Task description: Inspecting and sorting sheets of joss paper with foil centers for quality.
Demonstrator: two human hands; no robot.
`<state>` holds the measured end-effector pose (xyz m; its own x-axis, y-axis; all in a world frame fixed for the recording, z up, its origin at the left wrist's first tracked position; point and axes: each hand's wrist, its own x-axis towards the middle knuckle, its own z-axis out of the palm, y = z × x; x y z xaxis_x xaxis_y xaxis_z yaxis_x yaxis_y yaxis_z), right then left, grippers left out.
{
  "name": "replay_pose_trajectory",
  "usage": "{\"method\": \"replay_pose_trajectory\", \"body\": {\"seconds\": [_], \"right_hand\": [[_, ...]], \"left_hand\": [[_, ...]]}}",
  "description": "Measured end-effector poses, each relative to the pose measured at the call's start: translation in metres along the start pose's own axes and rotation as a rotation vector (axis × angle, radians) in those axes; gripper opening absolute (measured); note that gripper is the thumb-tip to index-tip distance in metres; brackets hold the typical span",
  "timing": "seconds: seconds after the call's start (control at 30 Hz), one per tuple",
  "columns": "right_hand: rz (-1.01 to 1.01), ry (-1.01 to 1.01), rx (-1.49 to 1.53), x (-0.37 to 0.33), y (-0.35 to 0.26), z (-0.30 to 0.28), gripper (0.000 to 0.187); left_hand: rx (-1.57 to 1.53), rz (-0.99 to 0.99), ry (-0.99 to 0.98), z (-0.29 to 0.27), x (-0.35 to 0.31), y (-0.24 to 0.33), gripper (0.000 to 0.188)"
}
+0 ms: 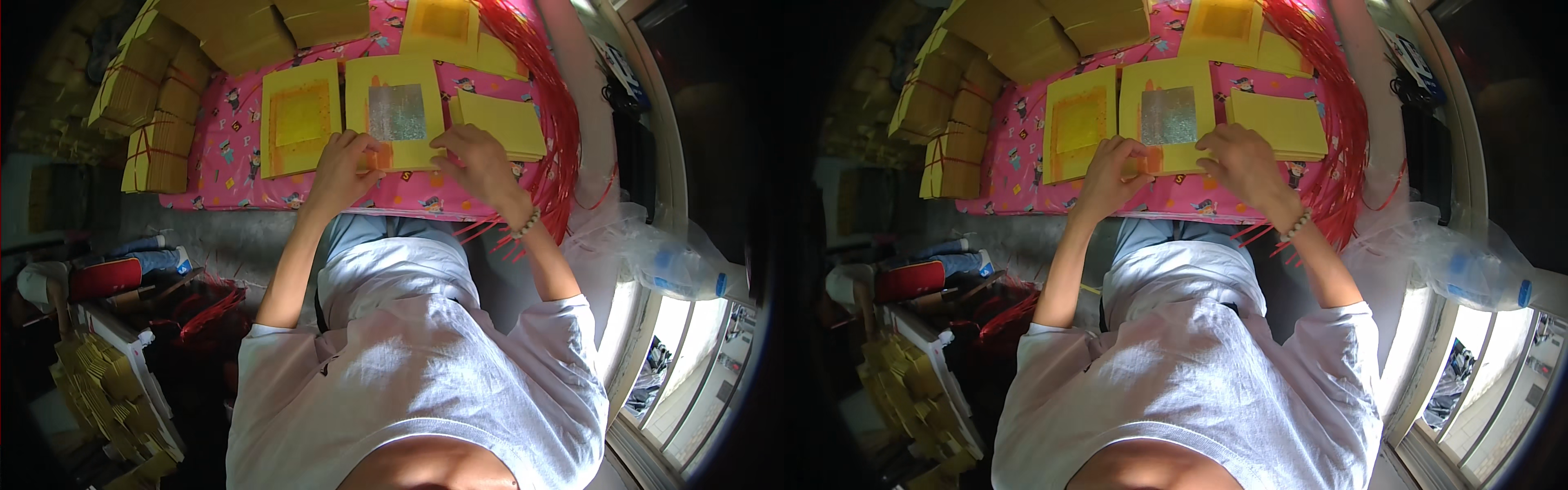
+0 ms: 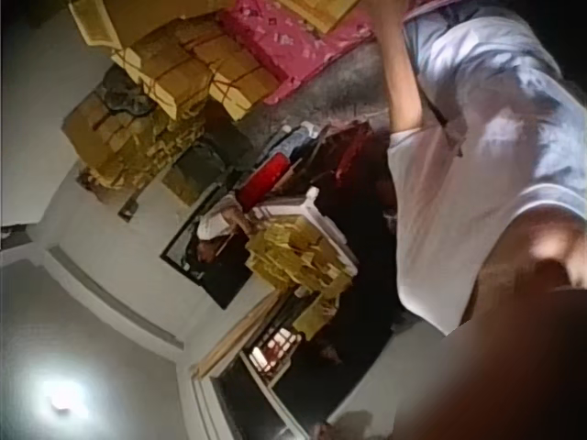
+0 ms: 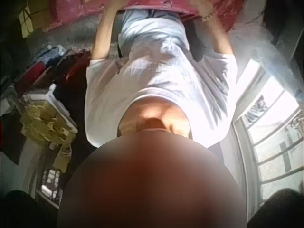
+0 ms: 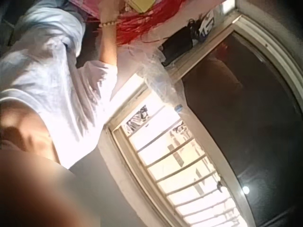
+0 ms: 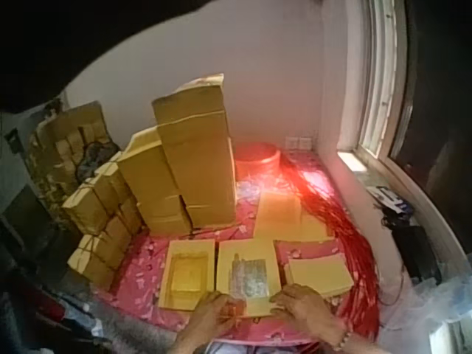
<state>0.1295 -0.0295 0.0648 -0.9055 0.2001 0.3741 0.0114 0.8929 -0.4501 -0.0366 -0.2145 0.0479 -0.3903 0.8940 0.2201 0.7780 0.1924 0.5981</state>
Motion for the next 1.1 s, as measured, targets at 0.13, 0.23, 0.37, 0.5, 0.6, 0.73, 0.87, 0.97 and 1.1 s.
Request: {"method": "replay_pose_trajectory", "body": {"seconds": [0.13,0.23,0.37,0.5,0.6,0.73,0.87,0.97,1.1], "right_hand": [[-0.049,-0.111,-0.156,0.006,-0.006,0.026,0.028],[-0.048,-0.176,-0.196,0.011,-0.004,0.032,0.027],[-0.083,-0.205,-0.176,0.014,-0.001,0.029,0.021],[-0.059,-0.250,-0.095,0.019,-0.001,0.023,0.014],[-0.042,-0.273,-0.076,0.022,-0.001,0.020,0.012],[-0.025,-0.273,-0.061,0.024,-0.001,0.019,0.011],[-0.020,-0.273,-0.064,0.025,0.000,0.020,0.010],[-0.002,-0.260,-0.044,0.026,-0.001,0.018,0.009],[0.026,-0.282,-0.040,0.027,-0.001,0.018,0.009]], "left_hand": [[0.070,0.016,-0.004,0.002,-0.004,-0.005,0.033],[0.092,0.009,-0.009,0.004,-0.006,-0.011,0.032],[0.067,0.079,0.022,0.005,-0.006,-0.018,0.024],[-0.014,0.054,0.022,0.001,-0.003,-0.020,0.017],[-0.061,0.026,-0.004,0.000,0.000,-0.022,0.012],[-0.089,-0.023,-0.030,0.003,0.001,-0.028,0.009],[-0.218,-0.079,0.000,0.010,0.001,-0.035,0.011],[-0.241,-0.109,-0.012,0.010,0.002,-0.035,0.012],[-0.288,-0.143,-0.017,0.011,0.002,-0.038,0.012]]}}
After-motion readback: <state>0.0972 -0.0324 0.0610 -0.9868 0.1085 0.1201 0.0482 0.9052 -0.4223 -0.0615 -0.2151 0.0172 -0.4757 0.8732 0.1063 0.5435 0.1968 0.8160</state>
